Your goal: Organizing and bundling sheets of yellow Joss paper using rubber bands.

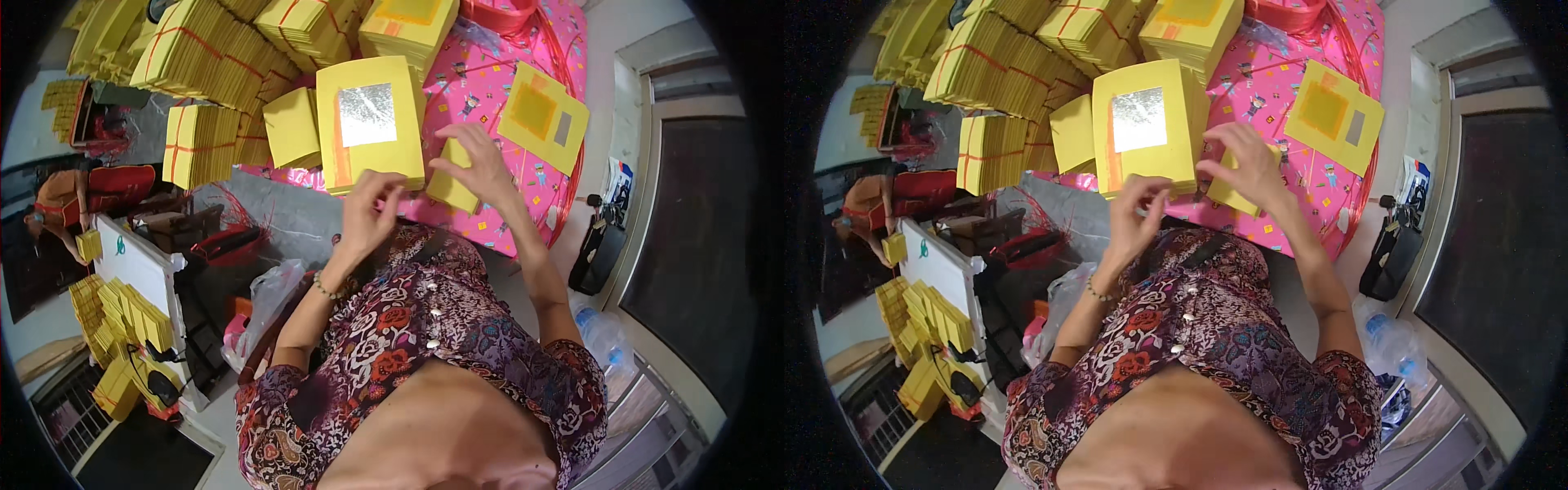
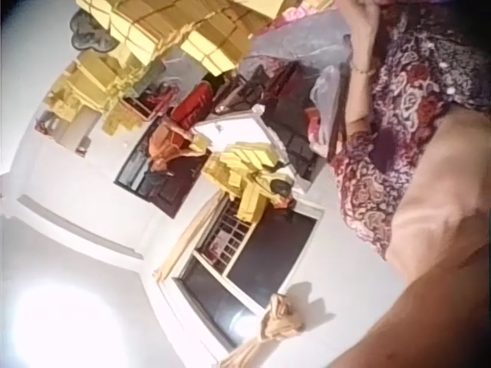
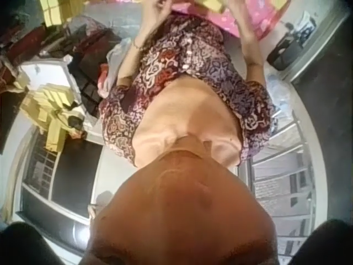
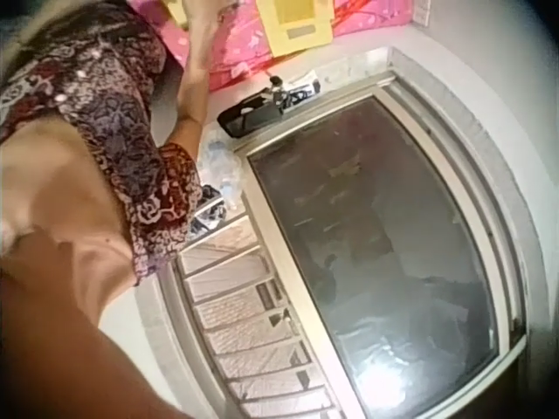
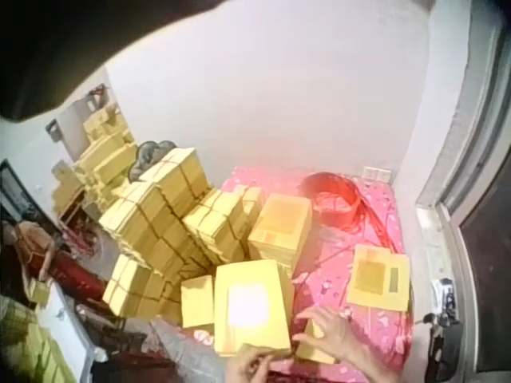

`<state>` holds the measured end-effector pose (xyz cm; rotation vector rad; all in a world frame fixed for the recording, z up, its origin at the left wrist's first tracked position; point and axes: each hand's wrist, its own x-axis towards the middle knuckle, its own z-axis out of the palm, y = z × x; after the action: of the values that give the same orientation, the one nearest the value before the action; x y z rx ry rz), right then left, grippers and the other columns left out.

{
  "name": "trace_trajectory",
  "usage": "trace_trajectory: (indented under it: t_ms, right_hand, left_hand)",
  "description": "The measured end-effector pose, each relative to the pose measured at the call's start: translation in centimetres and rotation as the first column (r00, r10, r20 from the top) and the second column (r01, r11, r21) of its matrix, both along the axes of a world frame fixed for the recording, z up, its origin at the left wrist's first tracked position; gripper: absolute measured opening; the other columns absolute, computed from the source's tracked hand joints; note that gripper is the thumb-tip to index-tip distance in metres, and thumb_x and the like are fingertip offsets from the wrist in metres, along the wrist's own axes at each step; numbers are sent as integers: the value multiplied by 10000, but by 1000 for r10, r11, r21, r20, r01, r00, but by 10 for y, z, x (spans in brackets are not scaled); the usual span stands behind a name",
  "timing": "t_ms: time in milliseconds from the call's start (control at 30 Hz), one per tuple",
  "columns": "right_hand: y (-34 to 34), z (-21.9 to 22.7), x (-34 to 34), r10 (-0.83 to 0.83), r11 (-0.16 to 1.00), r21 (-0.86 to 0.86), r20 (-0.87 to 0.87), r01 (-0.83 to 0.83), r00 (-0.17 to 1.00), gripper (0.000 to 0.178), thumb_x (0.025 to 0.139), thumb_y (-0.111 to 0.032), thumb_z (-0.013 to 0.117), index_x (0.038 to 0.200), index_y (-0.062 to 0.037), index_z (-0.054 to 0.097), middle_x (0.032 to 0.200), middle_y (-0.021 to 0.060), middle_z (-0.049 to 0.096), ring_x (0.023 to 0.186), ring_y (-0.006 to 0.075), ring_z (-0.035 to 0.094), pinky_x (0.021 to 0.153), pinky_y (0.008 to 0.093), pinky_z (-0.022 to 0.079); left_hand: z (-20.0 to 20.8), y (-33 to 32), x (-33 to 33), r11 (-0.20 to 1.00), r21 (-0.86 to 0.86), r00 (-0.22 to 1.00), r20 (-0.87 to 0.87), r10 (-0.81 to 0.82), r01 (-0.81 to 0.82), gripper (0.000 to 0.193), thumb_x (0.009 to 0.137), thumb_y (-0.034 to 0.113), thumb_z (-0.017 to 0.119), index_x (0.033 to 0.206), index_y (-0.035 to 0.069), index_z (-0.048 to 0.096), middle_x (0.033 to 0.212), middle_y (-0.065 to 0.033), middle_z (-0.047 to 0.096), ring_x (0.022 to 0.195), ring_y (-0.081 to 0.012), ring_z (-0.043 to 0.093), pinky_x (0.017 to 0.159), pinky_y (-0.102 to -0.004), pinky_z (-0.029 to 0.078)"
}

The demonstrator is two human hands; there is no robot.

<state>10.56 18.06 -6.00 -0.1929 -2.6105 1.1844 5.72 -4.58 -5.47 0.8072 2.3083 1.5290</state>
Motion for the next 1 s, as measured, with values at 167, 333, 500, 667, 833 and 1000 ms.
trace_trajectory:
  t_ms: [167,333,500,667,833,1000]
  right_hand:
    - [-26,-2,-13,322,915,292,-105,-280,941,472,721,-274,745,1118,-79,578,1163,97,567,1140,294,498,927,410,424]
    - [-31,-7,-17,354,875,370,-49,-313,934,452,733,-280,735,1114,-82,594,1192,99,567,1159,297,494,944,423,398]
    - [-26,-12,-15,360,854,419,-49,-308,932,400,751,-298,720,1080,-90,628,1193,106,581,1145,307,515,926,426,414]
    - [-20,-8,-17,440,845,389,-119,-366,890,199,779,-226,700,893,-63,691,1027,77,669,995,277,619,851,375,493]
    - [-21,-4,-19,434,885,237,-101,-402,895,129,799,-163,684,844,-42,687,931,81,677,914,257,631,816,359,498]
    - [-15,-8,-25,438,899,11,-50,-438,898,118,820,-137,676,830,-20,677,878,84,669,848,231,612,781,341,481]
  left_hand:
    - [-14,-35,-10,932,-1,927,-110,359,-362,212,846,34,636,1056,41,613,866,-34,519,693,-110,522,606,-237,447]
    - [-33,-51,-10,877,-3,877,-17,481,-481,415,863,87,637,1259,61,518,1177,-73,506,948,-153,564,800,-275,462]
    - [-40,-50,-7,900,75,897,142,418,-431,441,845,107,651,1261,61,512,1134,-93,572,962,-188,567,824,-311,462]
    - [-36,-50,-6,899,34,900,46,434,-436,384,813,51,652,1189,46,576,1095,-89,596,938,-181,567,810,-309,460]
    - [-30,-49,-9,910,25,910,5,414,-414,330,798,63,679,1121,46,614,1036,-87,589,900,-185,557,789,-305,461]
    - [-23,-44,-11,901,-57,900,-92,425,-431,311,782,93,717,1078,51,632,973,-75,578,854,-183,531,769,-309,456]
